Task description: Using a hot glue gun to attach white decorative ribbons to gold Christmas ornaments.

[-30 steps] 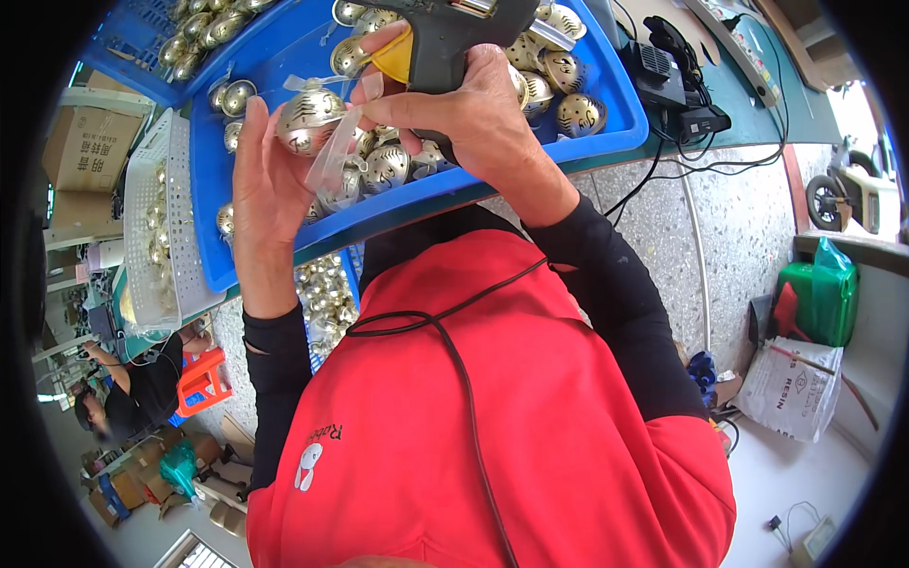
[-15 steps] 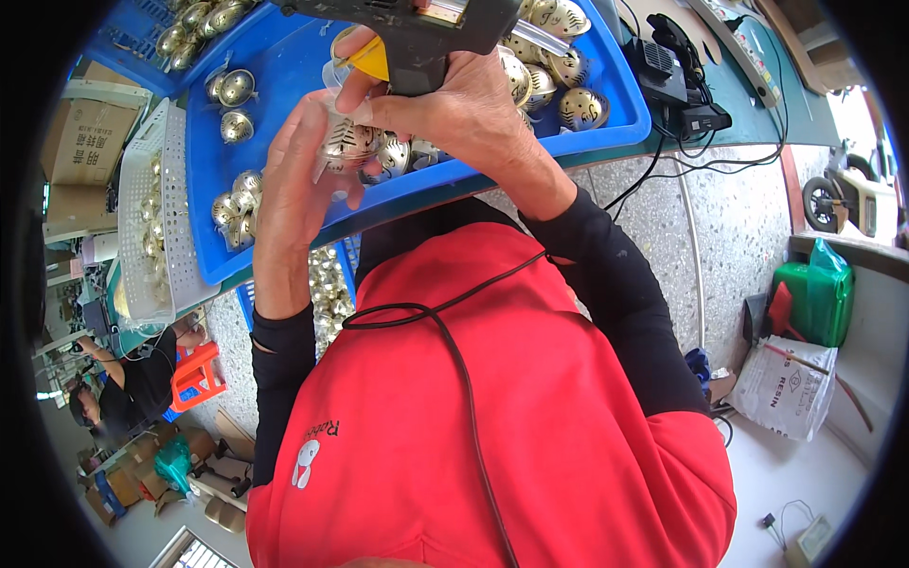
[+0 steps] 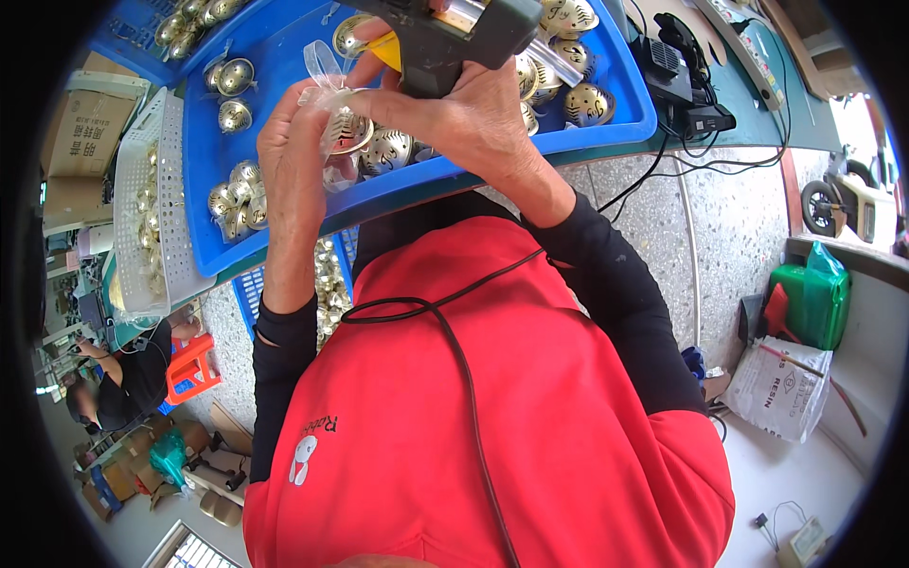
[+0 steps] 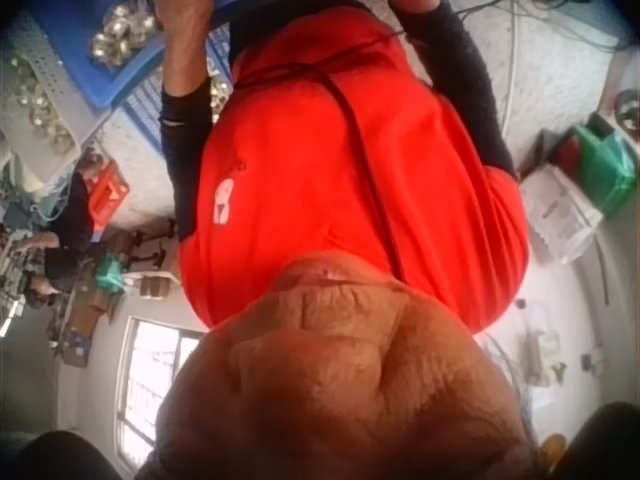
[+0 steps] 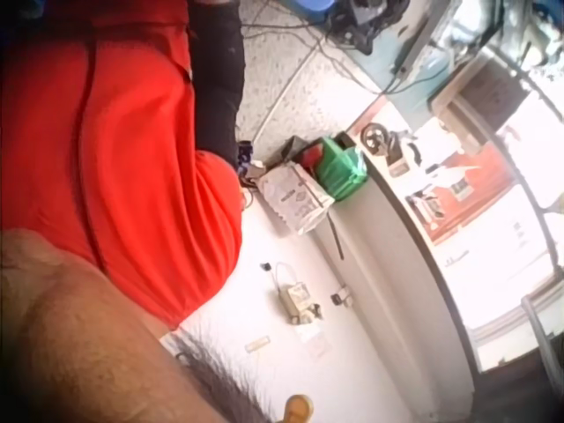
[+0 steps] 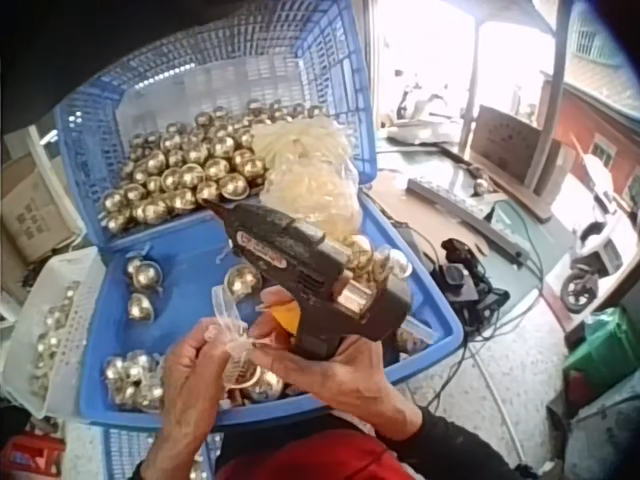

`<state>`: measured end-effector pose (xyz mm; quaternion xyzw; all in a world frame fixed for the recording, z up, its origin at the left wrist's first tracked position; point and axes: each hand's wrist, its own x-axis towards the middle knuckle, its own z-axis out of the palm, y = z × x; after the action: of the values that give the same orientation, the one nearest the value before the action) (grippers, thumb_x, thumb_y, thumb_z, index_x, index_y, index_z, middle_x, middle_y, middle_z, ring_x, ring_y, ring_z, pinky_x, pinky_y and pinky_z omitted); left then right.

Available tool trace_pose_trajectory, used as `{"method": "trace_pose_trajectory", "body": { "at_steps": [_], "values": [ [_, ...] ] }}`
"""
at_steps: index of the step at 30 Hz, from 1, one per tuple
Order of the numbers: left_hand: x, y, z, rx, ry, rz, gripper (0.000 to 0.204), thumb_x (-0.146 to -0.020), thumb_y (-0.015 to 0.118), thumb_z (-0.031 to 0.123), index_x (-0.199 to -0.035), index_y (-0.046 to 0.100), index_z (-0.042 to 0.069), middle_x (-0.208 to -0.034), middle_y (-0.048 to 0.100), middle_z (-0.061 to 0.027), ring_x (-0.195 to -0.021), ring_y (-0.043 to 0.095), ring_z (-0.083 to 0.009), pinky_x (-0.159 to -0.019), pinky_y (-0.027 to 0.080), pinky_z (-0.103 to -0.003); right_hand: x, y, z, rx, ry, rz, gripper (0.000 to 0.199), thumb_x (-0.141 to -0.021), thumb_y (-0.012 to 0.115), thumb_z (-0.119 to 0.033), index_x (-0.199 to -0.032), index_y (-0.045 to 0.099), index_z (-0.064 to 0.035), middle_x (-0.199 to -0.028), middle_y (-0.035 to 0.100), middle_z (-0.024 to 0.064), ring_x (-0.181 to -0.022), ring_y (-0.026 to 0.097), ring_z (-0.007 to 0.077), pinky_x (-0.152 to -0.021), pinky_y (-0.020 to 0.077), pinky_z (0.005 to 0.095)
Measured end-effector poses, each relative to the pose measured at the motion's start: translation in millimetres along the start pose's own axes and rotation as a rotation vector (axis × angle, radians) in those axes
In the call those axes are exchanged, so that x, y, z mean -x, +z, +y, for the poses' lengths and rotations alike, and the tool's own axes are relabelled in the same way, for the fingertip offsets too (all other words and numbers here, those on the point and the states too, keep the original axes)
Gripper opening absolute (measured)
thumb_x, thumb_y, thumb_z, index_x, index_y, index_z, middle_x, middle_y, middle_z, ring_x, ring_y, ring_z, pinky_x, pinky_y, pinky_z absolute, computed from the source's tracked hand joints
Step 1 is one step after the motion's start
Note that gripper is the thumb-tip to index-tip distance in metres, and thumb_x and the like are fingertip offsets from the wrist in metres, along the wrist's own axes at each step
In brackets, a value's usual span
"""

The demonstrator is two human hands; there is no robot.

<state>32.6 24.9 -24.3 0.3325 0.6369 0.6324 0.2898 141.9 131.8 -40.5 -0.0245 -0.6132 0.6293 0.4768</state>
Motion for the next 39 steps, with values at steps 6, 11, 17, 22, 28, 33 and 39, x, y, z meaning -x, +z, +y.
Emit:
{"method": "trace_pose_trajectory", "body": {
  "at_steps": [6,11,17,22,28,33,39],
  "values": [
    [0.1,-0.1,-6.3,-0.147,0.130,0.039,0.024,-0.088,0.053,0.021,-0.099,0.061,0.002,-0.069,0.056,-0.0012,-0.053,0.049,-0.0035,-0.040,0.039,-0.019,5.5,8.2,-3.4,0.580,-0.129,-0.007,0.029,-0.069,0.075,-0.017,-0.094,0.063,-0.0060,-0.073,0.059,-0.0022,-0.058,0.056,0.0107,-0.053,0.0455,0.0222],
    [-0.5,0.1,-5.5,-0.071,0.093,0.047,0.023,-0.088,0.052,0.020,-0.099,0.061,0.002,-0.076,0.057,-0.0018,-0.056,0.051,-0.0039,-0.042,0.043,-0.019,15.3,5.9,5.2,0.571,-0.092,0.079,0.034,-0.076,0.068,0.004,-0.107,0.058,-0.0012,-0.081,0.063,0.0006,-0.071,0.057,0.0048,-0.062,0.0477,0.0171],
    [-0.4,3.9,-2.8,0.022,0.092,0.084,0.025,-0.089,0.049,0.019,-0.099,0.063,0.001,-0.081,0.060,-0.0038,-0.061,0.056,-0.0060,-0.044,0.049,-0.021,12.1,11.4,-1.0,0.289,0.053,0.140,0.032,-0.074,0.069,0.003,-0.104,0.060,-0.0029,-0.081,0.062,0.0012,-0.069,0.058,0.0048,-0.059,0.0484,0.0174],
    [-0.6,4.2,-6.2,0.083,0.147,0.101,0.027,-0.091,0.047,0.020,-0.099,0.064,0.000,-0.081,0.062,-0.0060,-0.062,0.059,-0.0078,-0.046,0.051,-0.022,9.6,11.1,4.4,0.205,0.178,0.192,0.030,-0.070,0.071,-0.009,-0.099,0.063,-0.0037,-0.073,0.065,0.0007,-0.063,0.059,0.0047,-0.057,0.0479,0.0201],
    [-2.3,2.5,-9.0,0.116,0.134,0.084,0.030,-0.092,0.049,0.024,-0.101,0.063,-0.001,-0.079,0.063,-0.0058,-0.061,0.058,-0.0080,-0.045,0.051,-0.022,9.9,12.8,2.2,0.207,0.190,0.157,0.031,-0.073,0.067,0.003,-0.103,0.061,-0.0037,-0.077,0.061,0.0023,-0.052,0.052,0.0052,-0.044,0.0419,0.0180],
    [-2.9,6.0,-11.6,0.155,0.126,0.117,0.030,-0.092,0.051,0.023,-0.103,0.064,-0.001,-0.082,0.064,-0.0058,-0.062,0.058,-0.0073,-0.048,0.049,-0.021,9.2,11.4,4.8,0.213,0.193,0.181,0.029,-0.070,0.069,-0.007,-0.097,0.063,-0.0027,-0.070,0.063,-0.0002,-0.059,0.054,0.0036,-0.053,0.0444,0.0195],
    [-4.2,7.0,-22.3,0.226,0.111,0.117,0.029,-0.090,0.053,0.021,-0.103,0.064,-0.002,-0.083,0.065,-0.0062,-0.065,0.057,-0.0059,-0.051,0.044,-0.017,10.5,13.5,11.6,0.213,0.159,0.218,0.028,-0.070,0.068,-0.006,-0.097,0.062,-0.0029,-0.067,0.061,-0.0013,-0.058,0.053,0.0030,-0.052,0.0439,0.0202]
  ]
}}
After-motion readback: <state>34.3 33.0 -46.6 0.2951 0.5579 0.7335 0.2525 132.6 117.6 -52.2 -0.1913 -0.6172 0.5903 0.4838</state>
